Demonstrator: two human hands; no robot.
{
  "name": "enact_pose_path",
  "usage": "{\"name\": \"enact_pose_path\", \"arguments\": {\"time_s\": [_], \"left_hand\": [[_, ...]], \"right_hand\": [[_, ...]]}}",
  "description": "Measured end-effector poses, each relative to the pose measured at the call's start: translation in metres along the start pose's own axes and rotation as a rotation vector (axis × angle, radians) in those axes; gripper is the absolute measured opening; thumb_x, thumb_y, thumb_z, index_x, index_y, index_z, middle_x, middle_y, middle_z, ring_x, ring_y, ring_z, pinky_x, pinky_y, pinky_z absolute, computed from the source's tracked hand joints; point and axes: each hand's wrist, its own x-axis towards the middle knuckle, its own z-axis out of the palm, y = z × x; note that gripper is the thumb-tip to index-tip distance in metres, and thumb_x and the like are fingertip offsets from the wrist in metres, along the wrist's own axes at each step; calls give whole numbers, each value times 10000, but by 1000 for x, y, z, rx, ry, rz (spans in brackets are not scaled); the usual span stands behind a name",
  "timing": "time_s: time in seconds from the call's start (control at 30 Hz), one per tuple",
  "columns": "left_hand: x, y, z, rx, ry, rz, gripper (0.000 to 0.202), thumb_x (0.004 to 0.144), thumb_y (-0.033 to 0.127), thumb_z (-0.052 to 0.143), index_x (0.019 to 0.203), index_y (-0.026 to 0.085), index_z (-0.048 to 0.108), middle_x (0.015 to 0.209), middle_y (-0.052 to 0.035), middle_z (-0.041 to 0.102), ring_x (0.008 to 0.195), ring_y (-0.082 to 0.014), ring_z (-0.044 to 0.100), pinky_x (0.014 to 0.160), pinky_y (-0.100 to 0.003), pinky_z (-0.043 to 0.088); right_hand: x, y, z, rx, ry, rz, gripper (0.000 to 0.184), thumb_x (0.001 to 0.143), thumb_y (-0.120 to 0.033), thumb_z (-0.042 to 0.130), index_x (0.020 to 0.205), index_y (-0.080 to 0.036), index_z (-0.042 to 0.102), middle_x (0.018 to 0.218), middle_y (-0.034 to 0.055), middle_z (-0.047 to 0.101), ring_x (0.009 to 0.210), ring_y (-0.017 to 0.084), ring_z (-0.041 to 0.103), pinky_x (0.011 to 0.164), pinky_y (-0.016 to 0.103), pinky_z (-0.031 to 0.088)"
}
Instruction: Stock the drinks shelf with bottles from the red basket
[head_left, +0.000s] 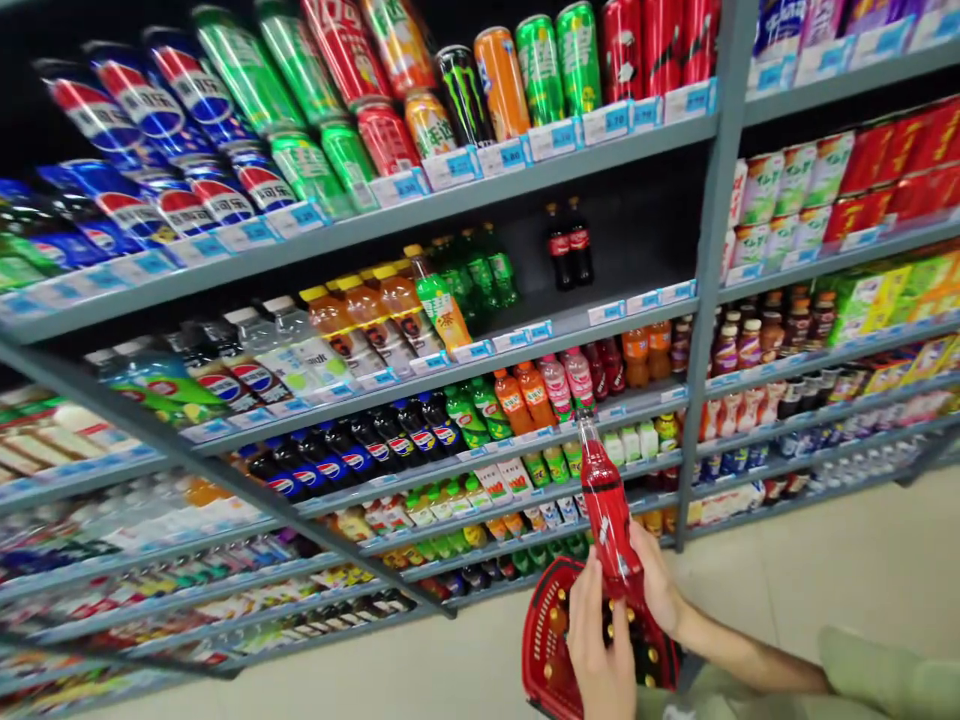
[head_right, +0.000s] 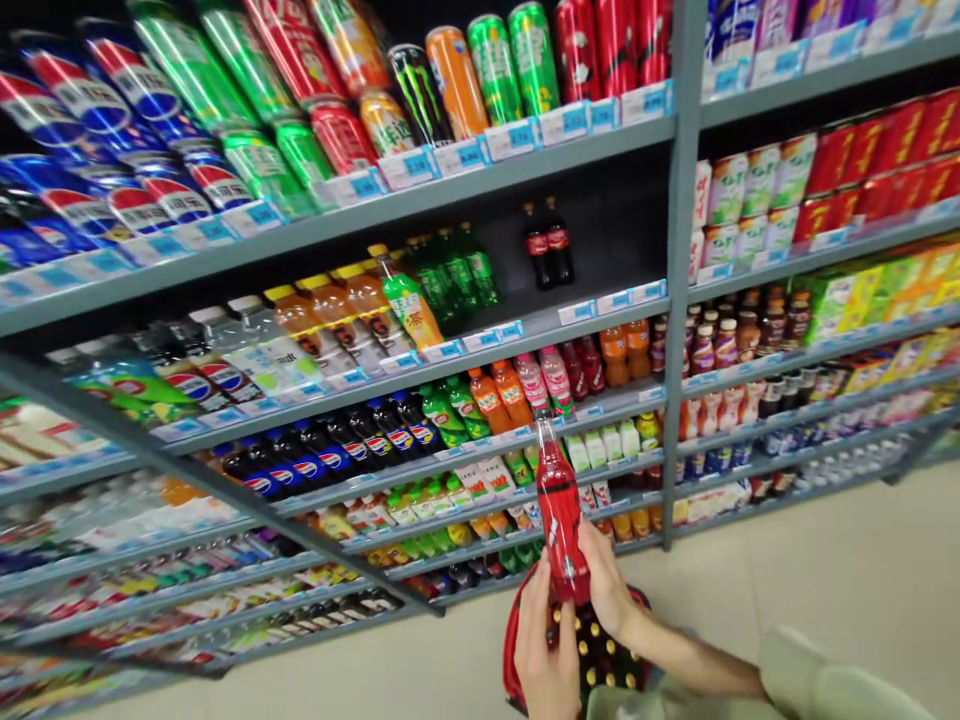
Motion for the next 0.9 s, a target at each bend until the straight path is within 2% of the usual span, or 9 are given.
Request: {"name": "enact_pose_path", "arguments": {"time_s": [0.13, 0.27, 0.43, 0.53, 0.6, 0.67, 0.73, 0.8, 0.9], "left_hand": [[4, 8, -4, 14, -2, 23, 588, 1013, 74, 547, 1571, 256, 518, 1469, -65, 665, 1346, -183, 642, 1147, -295, 530], [5, 9, -7, 24, 7, 25, 575, 1016, 42, 515, 1549, 256, 535, 1466, -51, 669, 1355, -152, 631, 1159, -254, 503], [6, 10, -13, 0, 8, -29, 546, 1015, 24, 500, 1499, 268, 565, 1440, -46, 686, 1336, -143, 642, 1142, -249, 515], [8, 14, -17, 8, 30, 3, 542, 981, 38, 550, 1488, 232, 568, 1459, -99, 663, 1345, -192, 632, 1132, -315, 533], [9, 18, -16, 13, 47, 55, 557, 945, 44, 598, 1474, 219, 577, 1513, -139, 607, 1376, -244, 604, 1130, -389, 540], [10, 20, -14, 15, 59, 76, 555, 924, 57, 646, 1449, 230, 597, 1574, -158, 533, 1406, -284, 573, 1125, -446, 543], [10, 19, -11, 4, 94, 37, 517, 924, 83, 678, 1410, 248, 622, 1586, -154, 504, 1408, -290, 571, 1111, -453, 554], [9, 17, -9, -14, 150, -42, 483, 925, 110, 698, 1380, 260, 633, 1534, -140, 544, 1372, -273, 601, 1091, -428, 566], [10, 17, -7, -54, 203, -118, 502, 894, 138, 743, 1367, 261, 630, 1404, -121, 625, 1281, -257, 655, 1059, -411, 581]], "right_hand": [[-4, -8, -1, 14, -67, 70, 852, 678, -948, 631, 1018, -193, 832, 1167, 158, 765, 1204, 373, 658, 1139, 436, 475], [-8, -6, 0, 11, -37, 78, 832, 679, -937, 647, 1035, -207, 824, 1198, 147, 755, 1258, 372, 638, 1149, 419, 469], [-10, -3, 4, 28, -108, 77, 833, 652, -952, 656, 1022, -223, 816, 1212, 139, 766, 1283, 380, 626, 1233, 515, 391], [-12, -4, 6, -6, -90, 66, 836, 648, -949, 667, 1051, -228, 797, 1264, 143, 757, 1337, 387, 590, 1252, 557, 354], [-14, -7, 7, -29, -121, 42, 797, 703, -910, 668, 1100, -226, 775, 1310, 143, 741, 1356, 377, 578, 1245, 549, 367], [-16, -14, 9, -37, -233, 2, 725, 787, -829, 674, 1182, -224, 734, 1337, 139, 725, 1336, 355, 598, 1215, 523, 413], [-18, -23, 12, -23, -368, -48, 664, 847, -734, 695, 1282, -234, 663, 1341, 130, 713, 1285, 329, 636, 1160, 491, 475], [-20, -31, 14, -4, -454, -109, 659, 856, -652, 741, 1355, -250, 586, 1330, 116, 705, 1228, 303, 666, 1109, 456, 517], [-19, -35, 13, -37, -461, -188, 704, 800, -597, 819, 1354, -254, 552, 1250, 97, 716, 1099, 282, 697, 1030, 428, 556]]}}
